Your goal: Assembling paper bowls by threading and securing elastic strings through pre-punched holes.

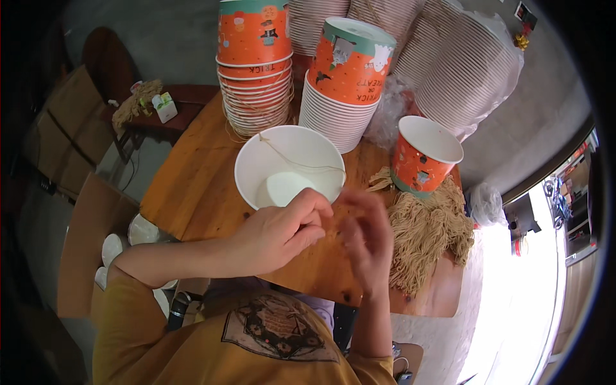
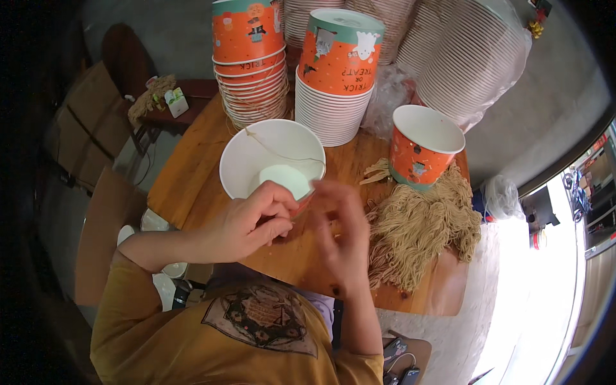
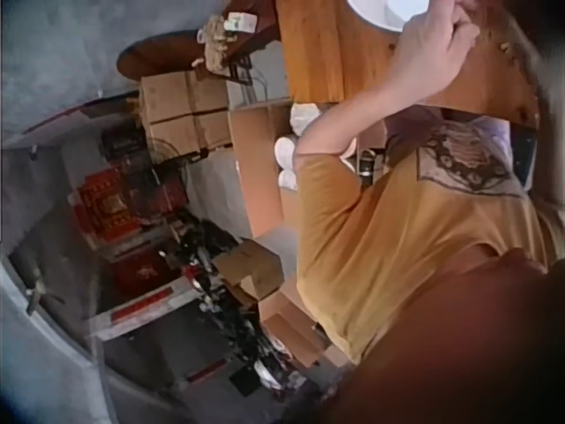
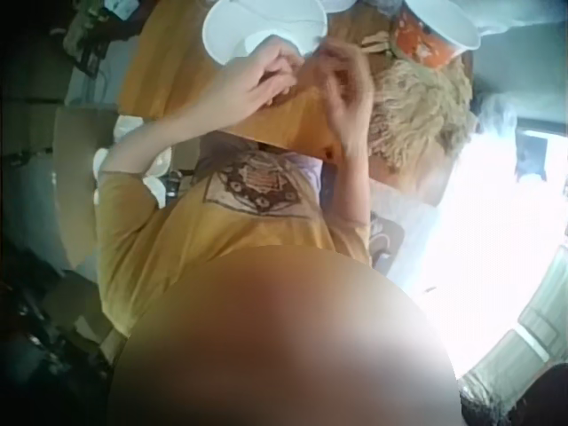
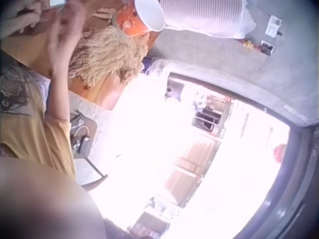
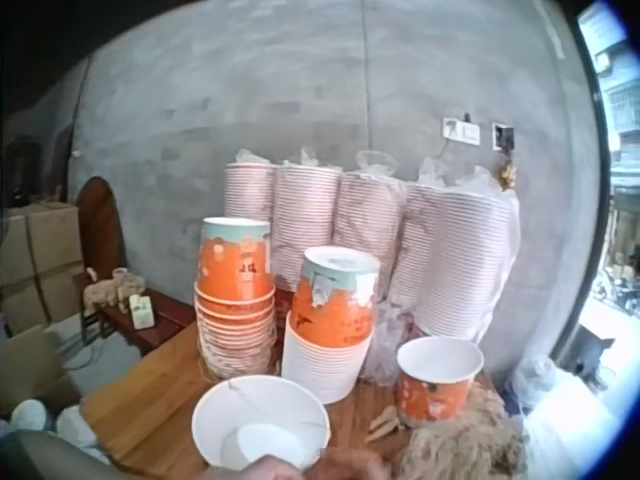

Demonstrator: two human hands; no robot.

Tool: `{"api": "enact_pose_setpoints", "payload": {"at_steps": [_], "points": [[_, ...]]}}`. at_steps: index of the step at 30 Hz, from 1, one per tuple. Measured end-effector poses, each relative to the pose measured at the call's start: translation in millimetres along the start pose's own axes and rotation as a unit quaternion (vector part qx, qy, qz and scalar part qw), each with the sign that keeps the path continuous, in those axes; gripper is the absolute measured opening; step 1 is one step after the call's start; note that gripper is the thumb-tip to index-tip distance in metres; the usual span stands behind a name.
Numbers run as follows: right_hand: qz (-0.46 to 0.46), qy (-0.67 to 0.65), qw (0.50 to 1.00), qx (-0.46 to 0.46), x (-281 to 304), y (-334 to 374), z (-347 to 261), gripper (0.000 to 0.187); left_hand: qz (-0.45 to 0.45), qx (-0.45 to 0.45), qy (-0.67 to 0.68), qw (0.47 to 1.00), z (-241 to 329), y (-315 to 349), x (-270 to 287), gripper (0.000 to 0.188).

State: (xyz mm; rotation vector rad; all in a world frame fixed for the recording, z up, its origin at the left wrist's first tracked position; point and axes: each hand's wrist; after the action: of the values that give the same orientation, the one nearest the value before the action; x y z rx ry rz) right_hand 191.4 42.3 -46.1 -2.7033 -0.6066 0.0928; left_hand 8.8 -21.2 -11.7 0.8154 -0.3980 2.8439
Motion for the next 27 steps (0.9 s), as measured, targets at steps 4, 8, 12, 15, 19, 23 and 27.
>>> {"api": "enact_pose_setpoints", "payload": {"at_steps": [4,8,12,15,19,23,27], "points": [[-0.06,-0.216,0.971,-0.088,-10,14,2,0.031,-0.019,0.018,0.011,1.0,8,-15,4,0.022],[-0.006,-0.146,0.986,-0.078,-7,17,13,0.017,-0.026,0.036,-0.006,0.999,8,-21,6,0.023],[0.092,0.071,0.992,-0.055,-8,20,13,0.007,0.013,0.009,-0.069,0.997,-6,-24,10,0.025],[0.135,0.204,0.969,0.04,-14,20,23,0.014,0.046,-0.08,-0.216,0.972,-23,-24,13,0.026],[0.133,0.251,0.957,0.064,-20,20,30,0.016,-0.06,0.053,-0.138,0.987,-15,-26,16,0.027],[0.138,0.265,0.949,0.101,-19,22,31,0.016,-0.077,0.091,-0.132,0.984,-11,-28,16,0.027],[0.134,0.26,0.951,0.098,-19,23,32,0.016,-0.045,0.048,-0.121,0.99,-19,-28,13,0.027]]}}
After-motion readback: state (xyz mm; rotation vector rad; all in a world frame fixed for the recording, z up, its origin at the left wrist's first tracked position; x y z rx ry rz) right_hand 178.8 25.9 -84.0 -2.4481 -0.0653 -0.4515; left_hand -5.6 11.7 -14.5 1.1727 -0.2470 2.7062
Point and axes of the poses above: each hand's wrist, its own y-axis away from the middle knuckle, its own x-axis out of the back of the hand, z = x × y, and after that the axes turned 8 degrees about -y, right-handed
